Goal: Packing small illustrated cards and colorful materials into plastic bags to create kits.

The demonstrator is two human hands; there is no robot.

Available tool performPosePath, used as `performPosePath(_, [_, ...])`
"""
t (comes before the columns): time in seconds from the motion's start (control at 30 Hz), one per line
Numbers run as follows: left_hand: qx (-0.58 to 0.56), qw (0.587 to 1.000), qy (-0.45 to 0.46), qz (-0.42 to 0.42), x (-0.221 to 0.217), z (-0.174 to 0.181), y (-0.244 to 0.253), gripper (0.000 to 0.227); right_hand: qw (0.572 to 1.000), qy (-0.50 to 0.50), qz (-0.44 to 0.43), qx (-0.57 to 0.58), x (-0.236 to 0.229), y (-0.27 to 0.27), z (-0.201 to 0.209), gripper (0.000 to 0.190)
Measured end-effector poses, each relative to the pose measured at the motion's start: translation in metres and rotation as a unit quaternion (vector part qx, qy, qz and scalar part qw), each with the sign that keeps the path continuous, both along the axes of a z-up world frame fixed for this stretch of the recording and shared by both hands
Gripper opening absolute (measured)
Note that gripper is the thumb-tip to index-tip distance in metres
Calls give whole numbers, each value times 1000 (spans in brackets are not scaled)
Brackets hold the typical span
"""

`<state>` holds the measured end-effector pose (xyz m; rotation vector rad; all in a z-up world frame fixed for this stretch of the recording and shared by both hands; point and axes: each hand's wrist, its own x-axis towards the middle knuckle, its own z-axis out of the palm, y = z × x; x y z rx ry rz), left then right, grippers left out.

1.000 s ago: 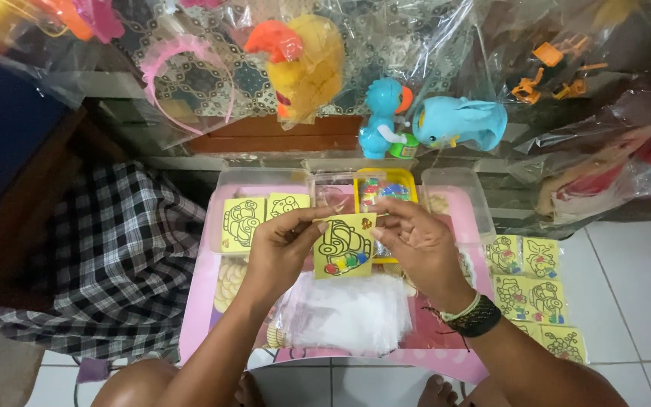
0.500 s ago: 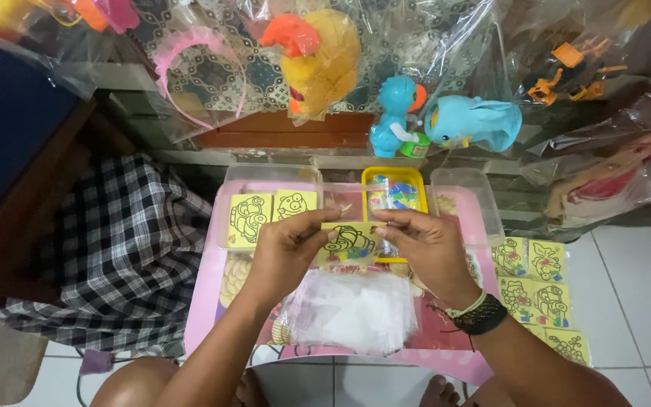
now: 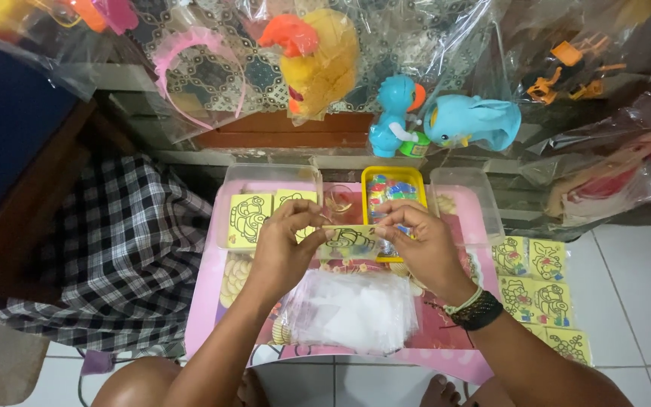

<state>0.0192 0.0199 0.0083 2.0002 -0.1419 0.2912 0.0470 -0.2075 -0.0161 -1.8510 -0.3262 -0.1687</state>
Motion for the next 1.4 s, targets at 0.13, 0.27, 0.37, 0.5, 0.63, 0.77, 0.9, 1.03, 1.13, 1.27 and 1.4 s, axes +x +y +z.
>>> performPosePath(0.13, [10,995,99,-1,2,-5,1,13,997,70,5,13,4,-6,-12,6])
performPosePath(0.27, [-9,996,93,8,1,-9,-6,7,995,88,12,46,5,0,-13,8])
performPosePath(0.37, [-24,996,84,24,4,-16,-5,8,989,106,23,100,7,1,-21,13])
performPosePath(0.5, [-62,993,98,28,5,-9,-3,7,982,141,30,120,5,-1,-16,13])
performPosePath(0.63, [-104,987,118,-11,0,-3,-9,11,985,151,9,87,2,-19,9,8])
performPosePath(0.77, [-114,982,144,-53,-8,2,-20,22,986,124,-27,112,3,-71,38,14])
performPosePath(0.9, [8,979,196,-58,-9,-14,-26,22,992,95,-66,45,-8,-163,49,12])
performPosePath(1.03, [182,944,267,-64,-6,-37,-36,22,985,108,-133,37,-30,-261,8,11])
performPosePath(1.13, [229,928,273,-110,-1,-78,-28,31,968,140,-193,79,-42,-326,-61,5])
performPosePath(1.27, [315,902,276,-101,14,-162,11,23,949,172,-252,75,-54,-390,-141,4])
performPosePath(1.4, [128,927,337,-103,0,-315,77,23,928,172,-329,28,-37,-438,-213,6])
